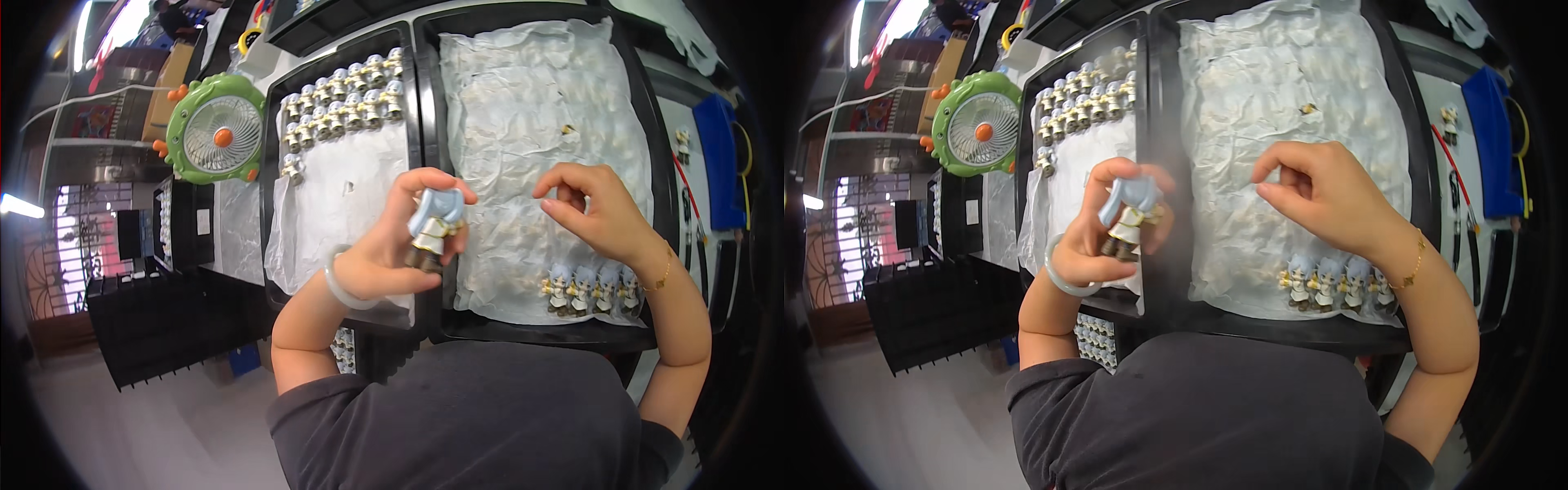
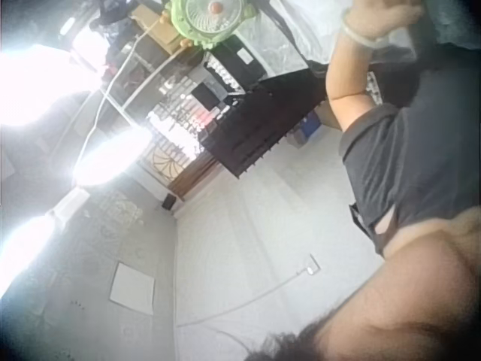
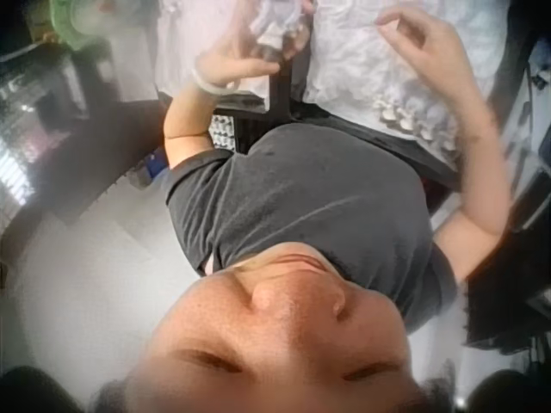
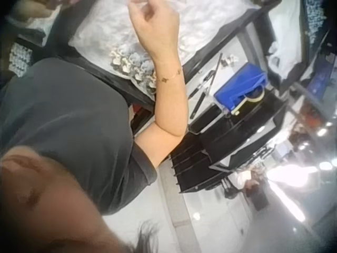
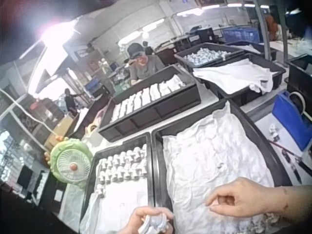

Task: The person assembles small figurines by picking up a base and a head, then attaching them together. They place the completed figurines into a black tray lined with white paper. The process is repeated for multiple units, with the person occasionally adjusting the paper lining.

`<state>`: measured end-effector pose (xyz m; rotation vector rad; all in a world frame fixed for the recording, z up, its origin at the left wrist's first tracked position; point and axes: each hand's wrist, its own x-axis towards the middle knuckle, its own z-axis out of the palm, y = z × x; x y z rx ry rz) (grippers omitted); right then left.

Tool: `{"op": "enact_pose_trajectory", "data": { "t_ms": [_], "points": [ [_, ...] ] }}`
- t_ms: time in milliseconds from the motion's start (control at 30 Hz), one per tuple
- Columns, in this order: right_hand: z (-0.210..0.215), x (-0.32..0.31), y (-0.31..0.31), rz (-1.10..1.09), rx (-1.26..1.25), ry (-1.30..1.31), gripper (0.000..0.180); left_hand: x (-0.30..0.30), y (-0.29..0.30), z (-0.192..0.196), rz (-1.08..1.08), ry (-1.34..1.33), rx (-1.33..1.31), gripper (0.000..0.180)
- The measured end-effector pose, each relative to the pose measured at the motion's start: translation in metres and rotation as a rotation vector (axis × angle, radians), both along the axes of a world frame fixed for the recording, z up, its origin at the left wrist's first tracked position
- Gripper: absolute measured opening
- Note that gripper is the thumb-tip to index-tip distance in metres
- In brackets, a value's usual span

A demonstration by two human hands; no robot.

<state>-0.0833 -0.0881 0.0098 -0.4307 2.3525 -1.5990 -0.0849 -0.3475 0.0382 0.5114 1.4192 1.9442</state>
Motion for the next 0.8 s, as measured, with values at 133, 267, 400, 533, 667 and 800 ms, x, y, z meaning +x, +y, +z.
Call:
{"op": "enact_pose_trajectory", "data": {
  "t_ms": [133, 267, 400, 533, 667, 800],
  "points": [
    [0.0002, 0.0003, -0.0017, -0.026, -0.008, -0.015, 0.008, -0.0002, 0.0015, -0.0002, -0.057, 0.163, -0.039, 0.09],
    [-0.0003, -0.0004, -0.0029, -0.01, 0.007, -0.016, 0.008, 0.0006, 0.0014, -0.0067, -0.039, 0.221, 0.009, 0.088],
    [-0.0003, -0.0002, -0.003, 0.008, 0.033, -0.014, 0.009, -0.0037, 0.0008, -0.0071, -0.07, 0.459, -0.106, 0.083],
    [-0.0014, -0.0002, -0.0031, 0.001, 0.033, -0.023, 0.01, 0.0008, 0.0001, -0.0037, 0.061, 0.845, -0.487, 0.066],
    [-0.0004, 0.0001, -0.0035, 0.005, 0.044, -0.026, 0.01, 0.0036, 0.0047, -0.0007, 0.172, 1.151, -0.855, 0.063],
    [-0.0016, -0.0003, -0.0032, 0.013, 0.047, -0.011, 0.01, 0.0033, 0.0049, -0.0032, 0.22, 1.224, -0.972, 0.065]
  ]
}}
